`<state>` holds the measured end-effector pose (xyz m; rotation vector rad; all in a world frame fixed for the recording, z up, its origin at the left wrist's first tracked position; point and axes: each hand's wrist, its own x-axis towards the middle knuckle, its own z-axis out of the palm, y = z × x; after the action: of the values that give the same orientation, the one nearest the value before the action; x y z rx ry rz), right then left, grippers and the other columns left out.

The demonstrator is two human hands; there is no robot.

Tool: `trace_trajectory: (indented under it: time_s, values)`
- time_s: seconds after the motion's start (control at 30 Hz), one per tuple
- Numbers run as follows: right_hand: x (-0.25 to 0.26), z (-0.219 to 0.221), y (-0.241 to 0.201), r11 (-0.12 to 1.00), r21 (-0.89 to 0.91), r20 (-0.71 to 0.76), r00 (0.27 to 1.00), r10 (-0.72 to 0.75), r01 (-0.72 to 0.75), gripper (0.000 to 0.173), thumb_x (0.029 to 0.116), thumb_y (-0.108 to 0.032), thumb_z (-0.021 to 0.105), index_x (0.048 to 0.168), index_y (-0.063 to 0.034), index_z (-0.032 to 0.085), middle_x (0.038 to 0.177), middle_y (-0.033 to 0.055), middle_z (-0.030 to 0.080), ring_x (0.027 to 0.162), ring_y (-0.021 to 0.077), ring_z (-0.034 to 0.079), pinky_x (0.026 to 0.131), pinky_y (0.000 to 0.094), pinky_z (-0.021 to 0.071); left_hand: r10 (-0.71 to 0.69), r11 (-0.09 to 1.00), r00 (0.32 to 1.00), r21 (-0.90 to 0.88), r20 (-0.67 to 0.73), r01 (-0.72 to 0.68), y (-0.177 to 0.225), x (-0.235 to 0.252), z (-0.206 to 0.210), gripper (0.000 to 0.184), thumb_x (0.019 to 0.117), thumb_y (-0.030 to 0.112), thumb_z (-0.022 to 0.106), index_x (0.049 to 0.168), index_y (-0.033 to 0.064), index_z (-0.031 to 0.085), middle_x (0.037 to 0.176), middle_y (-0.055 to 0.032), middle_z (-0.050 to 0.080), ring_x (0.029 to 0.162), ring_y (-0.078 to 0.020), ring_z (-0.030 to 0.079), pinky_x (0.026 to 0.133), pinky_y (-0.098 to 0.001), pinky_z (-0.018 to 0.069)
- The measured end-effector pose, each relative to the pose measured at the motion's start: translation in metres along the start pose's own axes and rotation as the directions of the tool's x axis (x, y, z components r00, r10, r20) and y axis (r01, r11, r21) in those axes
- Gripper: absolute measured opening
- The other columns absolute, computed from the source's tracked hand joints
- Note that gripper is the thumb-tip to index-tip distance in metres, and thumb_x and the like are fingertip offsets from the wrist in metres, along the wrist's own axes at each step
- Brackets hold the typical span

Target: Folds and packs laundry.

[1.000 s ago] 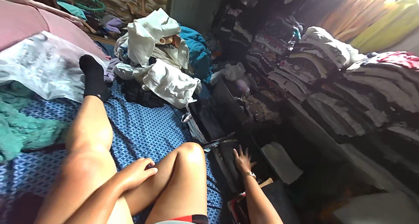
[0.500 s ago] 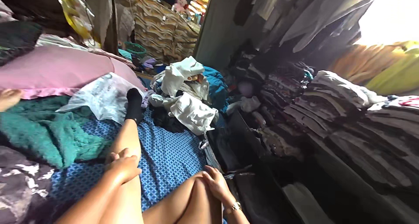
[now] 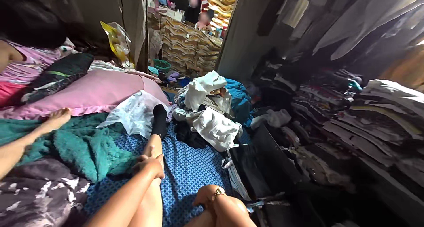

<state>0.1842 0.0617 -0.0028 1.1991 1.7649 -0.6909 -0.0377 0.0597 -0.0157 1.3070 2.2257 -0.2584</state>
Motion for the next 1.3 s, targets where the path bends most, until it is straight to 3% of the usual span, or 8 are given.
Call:
trace_trajectory:
  time_s: [0.1,0.2,0.3,0.43,0.6,0.87,1.03,1.3]
  values:
    - [0.014,-0.005,-0.005,0.993,0.081,0.037,0.996,0.082,-0.084,0.052,0.1016,-0.050,0.054,0.120,-0.0018,0.065,0.101,0.0106,0.067,0.081,0.0186,0.060,0.077,0.0425,0.0498,-0.003,0.998,1.000,-0.055,-0.029,0.001,-0.004,0.027,-0.011,0.110,0.0733,0.051,0.087,0.163,0.0344,0.026,0.171,-0.0196,-0.005,0.145,-0.0592,0.023,0.098,-0.0736,0.0434]
    - [0.030,-0.013,-0.005,0.979,0.145,0.090,0.987,0.130,-0.142,0.046,0.0980,-0.049,0.060,0.111,-0.0058,0.067,0.084,0.0035,0.066,0.064,0.0123,0.057,0.065,0.0367,0.0504,0.014,0.988,0.999,-0.153,-0.046,-0.021,-0.012,0.051,-0.024,0.117,0.0750,0.049,0.088,0.165,0.0215,0.019,0.167,-0.0327,0.003,0.140,-0.0598,0.035,0.101,-0.0684,0.0445]
    - [0.043,-0.019,-0.001,0.962,0.207,0.168,0.975,0.144,-0.178,0.039,0.0973,-0.045,0.064,0.110,-0.0078,0.069,0.083,0.0024,0.070,0.063,0.0113,0.060,0.065,0.0349,0.0516,-0.041,0.982,0.999,-0.183,-0.011,0.039,-0.011,0.067,-0.036,0.126,0.0763,0.047,0.088,0.166,0.0135,0.006,0.160,-0.0392,0.019,0.140,-0.0540,0.041,0.105,-0.0646,0.0437]
    - [0.067,-0.019,0.010,0.953,0.253,0.257,0.961,0.101,-0.168,0.032,0.0968,-0.044,0.065,0.098,-0.0123,0.071,0.076,-0.0006,0.070,0.057,0.0103,0.059,0.059,0.0320,0.0516,-0.111,0.987,0.991,-0.122,-0.068,0.102,0.001,0.091,-0.036,0.130,0.0722,0.040,0.091,0.166,0.0290,0.002,0.159,-0.0330,0.030,0.137,-0.0514,0.045,0.099,-0.0635,0.0492]
    - [0.078,-0.020,0.016,0.934,0.311,0.314,0.947,0.072,-0.174,0.029,0.0975,-0.042,0.064,0.092,-0.0144,0.072,0.070,-0.0022,0.069,0.052,0.0103,0.059,0.054,0.0317,0.0512,-0.178,0.977,0.972,-0.147,-0.153,0.156,0.011,0.121,-0.026,0.109,0.0698,0.023,0.092,0.160,0.0379,0.033,0.158,-0.0318,0.030,0.136,-0.0530,0.044,0.094,-0.0633,0.0513]
    - [0.076,-0.024,0.014,0.935,0.296,0.364,0.928,0.077,-0.194,0.035,0.0981,-0.046,0.062,0.087,-0.0139,0.071,0.068,-0.0023,0.068,0.050,0.0103,0.057,0.053,0.0310,0.0498,0.013,0.980,0.965,-0.187,-0.263,-0.064,-0.007,0.122,-0.043,0.051,0.1027,0.032,0.057,0.153,0.0326,0.046,0.153,-0.0340,0.037,0.127,-0.0534,0.053,0.095,-0.0651,0.0491]
    - [0.073,-0.026,0.012,0.940,0.284,0.368,0.927,0.074,-0.188,0.035,0.0991,-0.045,0.061,0.088,-0.0136,0.070,0.068,-0.0016,0.069,0.051,0.0105,0.059,0.054,0.0316,0.0507,-0.130,0.971,0.942,-0.232,-0.309,0.057,0.007,0.129,-0.035,0.060,0.1003,0.021,0.056,0.157,0.0151,0.037,0.148,-0.0355,0.042,0.125,-0.0526,0.055,0.094,-0.0645,0.0499]
    - [0.070,-0.025,0.014,0.915,0.347,0.382,0.922,0.063,-0.206,0.037,0.0991,-0.044,0.062,0.077,-0.0144,0.067,0.060,-0.0024,0.065,0.043,0.0100,0.055,0.044,0.0288,0.0464,-0.072,0.980,0.932,-0.197,-0.355,0.001,0.014,0.129,-0.029,0.060,0.0957,0.010,0.062,0.152,0.0290,0.049,0.156,-0.0308,0.034,0.132,-0.0554,0.045,0.092,-0.0679,0.0486]
